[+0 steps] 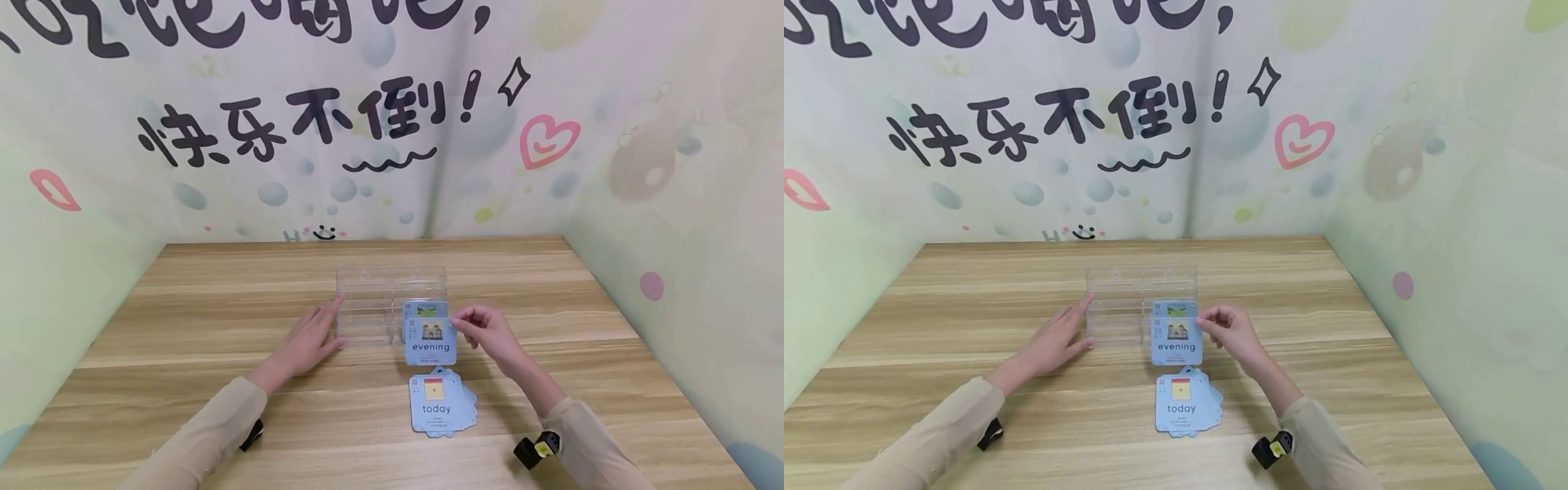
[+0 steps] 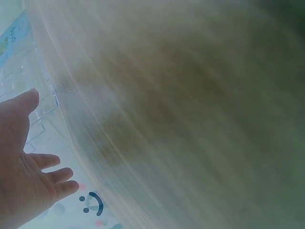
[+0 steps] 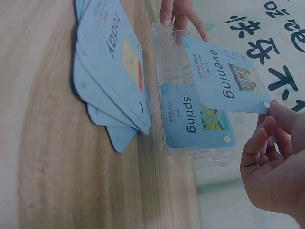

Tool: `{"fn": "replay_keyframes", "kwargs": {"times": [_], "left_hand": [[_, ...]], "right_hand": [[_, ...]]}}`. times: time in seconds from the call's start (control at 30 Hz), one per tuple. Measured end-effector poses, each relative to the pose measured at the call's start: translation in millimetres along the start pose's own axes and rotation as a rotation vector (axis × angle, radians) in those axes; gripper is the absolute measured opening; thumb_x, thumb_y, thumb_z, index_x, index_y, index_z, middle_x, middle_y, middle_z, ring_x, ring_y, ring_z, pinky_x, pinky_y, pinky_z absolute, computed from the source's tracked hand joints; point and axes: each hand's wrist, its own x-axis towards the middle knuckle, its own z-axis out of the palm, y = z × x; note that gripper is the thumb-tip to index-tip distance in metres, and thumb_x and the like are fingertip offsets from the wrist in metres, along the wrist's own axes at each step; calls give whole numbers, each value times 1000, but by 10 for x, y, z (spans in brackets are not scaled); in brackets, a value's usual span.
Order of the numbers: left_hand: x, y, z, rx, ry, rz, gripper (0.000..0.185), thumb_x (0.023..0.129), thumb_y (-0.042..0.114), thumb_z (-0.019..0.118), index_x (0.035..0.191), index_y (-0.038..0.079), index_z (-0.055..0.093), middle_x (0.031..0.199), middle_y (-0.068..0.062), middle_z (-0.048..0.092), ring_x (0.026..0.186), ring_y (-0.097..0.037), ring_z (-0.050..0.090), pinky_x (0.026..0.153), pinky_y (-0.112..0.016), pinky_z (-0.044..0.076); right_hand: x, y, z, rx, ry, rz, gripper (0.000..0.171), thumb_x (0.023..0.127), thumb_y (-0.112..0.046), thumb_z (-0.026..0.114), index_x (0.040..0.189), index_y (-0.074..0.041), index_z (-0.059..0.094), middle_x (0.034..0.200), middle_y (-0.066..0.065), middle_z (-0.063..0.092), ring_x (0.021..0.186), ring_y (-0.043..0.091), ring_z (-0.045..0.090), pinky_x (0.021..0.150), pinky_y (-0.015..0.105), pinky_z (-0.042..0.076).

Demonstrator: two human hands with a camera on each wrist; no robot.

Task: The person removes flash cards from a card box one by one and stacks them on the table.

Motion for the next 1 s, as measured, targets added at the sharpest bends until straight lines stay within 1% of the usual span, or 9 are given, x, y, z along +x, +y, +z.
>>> {"fn": "replay_keyframes", "kwargs": {"times": [0.17,0.33,0.57,0.7,0.83,1.0], "left_hand": [[-1,0,1,1,2,1,82,87,30,60,147,10,8,145,-14,30,124,-37,36,104,-50,27],[-1,-4,4,3,4,5,82,87,31,61,147,11,8,143,-16,32,124,-36,37,104,-50,27],[-2,-3,3,-2,3,2,82,87,30,61,147,10,8,144,-15,32,123,-37,37,104,-50,28],[1,-2,4,1,3,3,81,87,30,60,146,9,9,145,-13,30,123,-37,37,104,-49,27],[3,-9,7,4,3,5,81,87,30,60,146,9,9,146,-12,29,123,-37,37,104,-49,27],[-1,-13,12,4,0,2,81,88,30,60,147,11,8,146,-11,28,124,-37,37,104,-50,27]], "right_hand": [[-50,45,-8,17,-3,29,19,86,-15,63,91,3,59,73,16,52,57,10,44,49,19,39],[-101,87,-7,38,8,70,18,85,-15,63,90,2,59,74,14,53,57,10,44,50,19,38],[-165,149,11,72,9,172,14,84,-13,64,90,-1,60,74,6,54,57,10,45,50,20,38],[-196,161,13,82,3,208,17,84,-15,64,92,-1,60,74,5,55,57,10,45,51,20,39],[-221,173,7,89,-6,232,17,84,-16,64,91,-2,60,73,2,56,57,9,45,51,19,38],[-261,210,0,102,-51,251,12,85,-15,63,89,-4,60,72,-3,57,57,8,45,52,19,38]]}}
